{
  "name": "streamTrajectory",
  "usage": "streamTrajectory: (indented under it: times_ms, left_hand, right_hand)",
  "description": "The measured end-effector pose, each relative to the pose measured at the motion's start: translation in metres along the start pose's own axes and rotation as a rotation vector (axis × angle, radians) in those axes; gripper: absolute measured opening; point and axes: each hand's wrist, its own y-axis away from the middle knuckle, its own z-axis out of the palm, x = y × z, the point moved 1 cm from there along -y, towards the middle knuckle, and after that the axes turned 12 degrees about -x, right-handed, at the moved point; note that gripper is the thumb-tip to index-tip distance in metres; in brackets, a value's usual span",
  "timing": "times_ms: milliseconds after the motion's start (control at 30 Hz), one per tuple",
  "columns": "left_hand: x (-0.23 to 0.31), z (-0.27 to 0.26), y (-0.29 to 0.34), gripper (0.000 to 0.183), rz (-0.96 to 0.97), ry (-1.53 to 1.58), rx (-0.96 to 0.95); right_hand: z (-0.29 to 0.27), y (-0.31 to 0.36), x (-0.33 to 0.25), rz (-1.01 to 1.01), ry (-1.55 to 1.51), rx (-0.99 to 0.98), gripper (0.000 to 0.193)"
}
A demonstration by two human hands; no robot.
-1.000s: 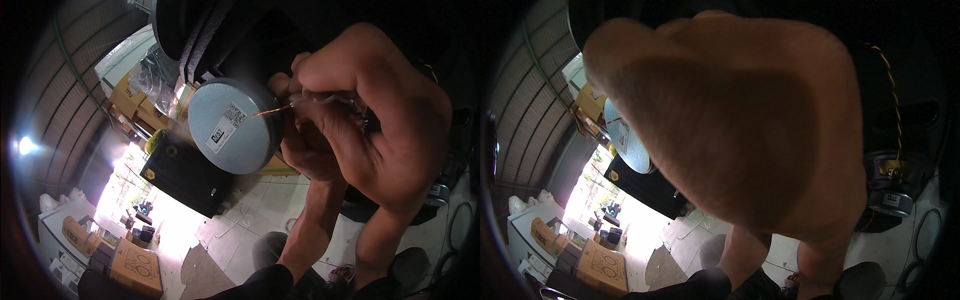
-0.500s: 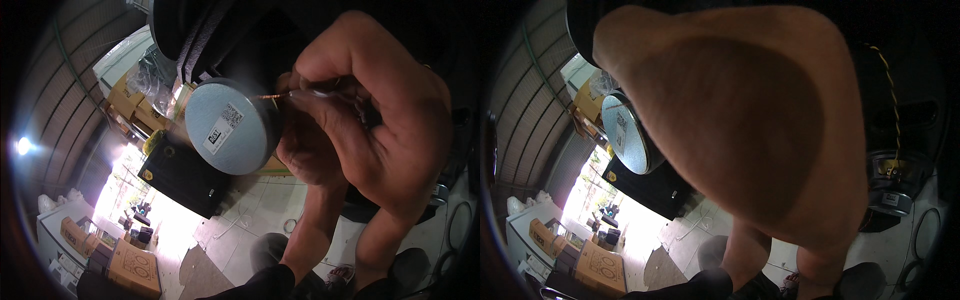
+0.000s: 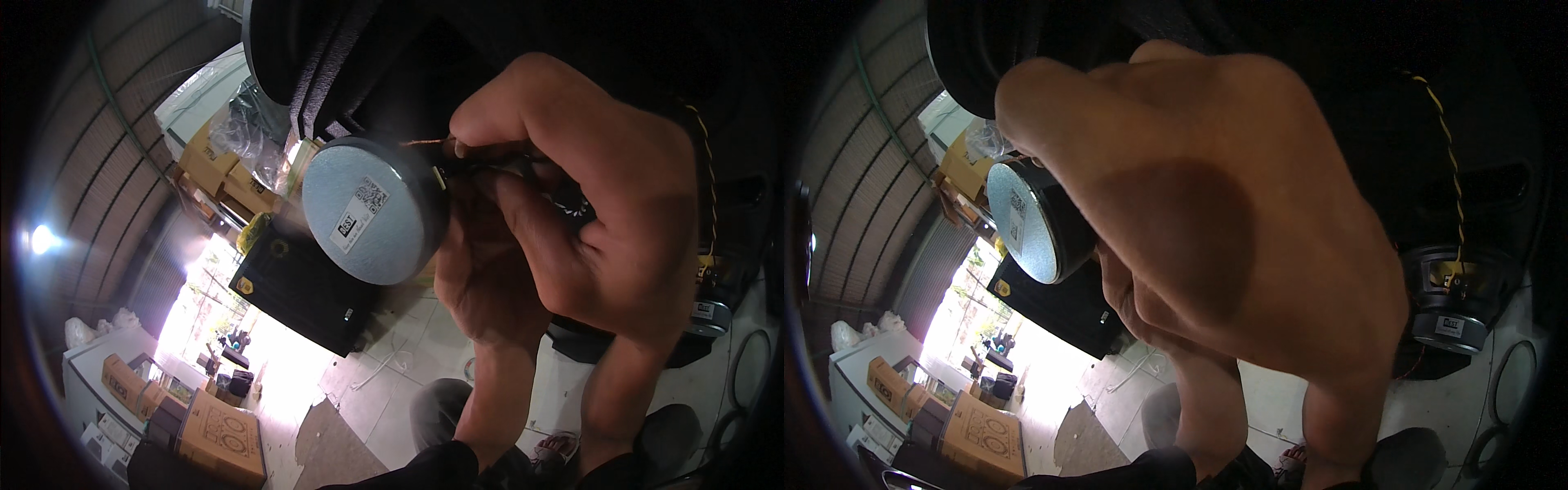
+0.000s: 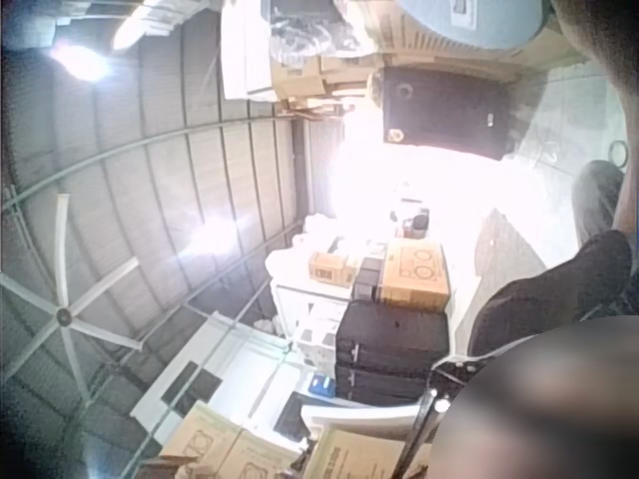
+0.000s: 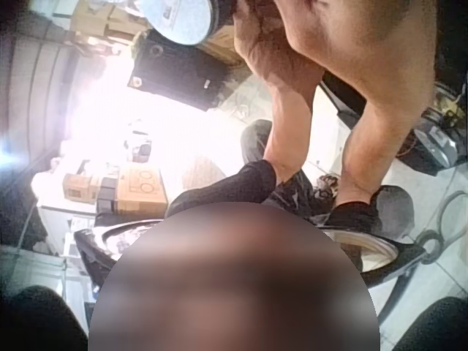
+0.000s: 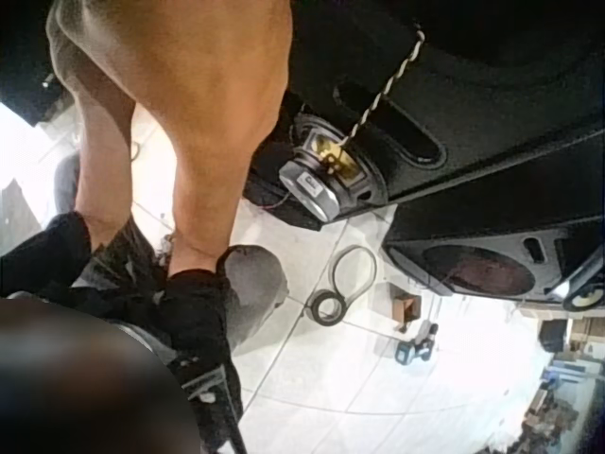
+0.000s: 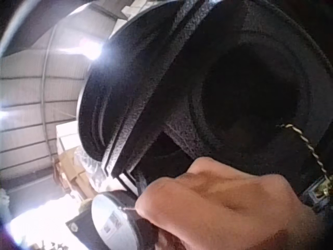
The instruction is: The person secures a speaker to a speaker enclosure using electrical tape, then connects wires to the speaker terminals. They repeat the process with a second speaker, taping it and wiring it to the enclosure.
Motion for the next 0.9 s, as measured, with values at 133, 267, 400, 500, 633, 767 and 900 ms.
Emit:
streamTrajectory:
  times_ms: [133,267,400,500,633,767,900]
  left_hand:
    - [0.004,0.004,0.004,0.048,0.024,-0.033,-0.005]
    - [0.007,0.007,0.006,0.048,0.032,-0.056,-0.007]
    - [0.009,0.010,0.011,0.048,0.101,-0.107,-0.023]
    - [0.012,0.010,0.015,0.048,0.026,-0.112,0.023]
    - [0.013,0.009,0.023,0.048,0.040,-0.102,0.107]
    - [0.017,0.009,0.028,0.039,0.049,-0.205,0.081]
    - [0.031,0.018,0.029,0.033,0.007,-0.699,-0.077]
  right_hand:
    - [0.004,-0.002,-0.007,0.012,-0.012,0.050,0.034]
    - [0.012,-0.003,-0.012,0.069,-0.088,0.125,0.035]
    - [0.015,-0.002,-0.008,0.073,-0.045,0.134,0.037]
    - [0.015,-0.001,-0.006,0.085,-0.059,0.123,0.039]
    - [0.013,-0.003,-0.004,0.078,-0.096,0.112,0.042]
    - [0.009,-0.006,-0.007,-0.027,-0.104,0.103,0.043]
    - [0.011,-0.006,-0.006,-0.040,-0.109,0.110,0.042]
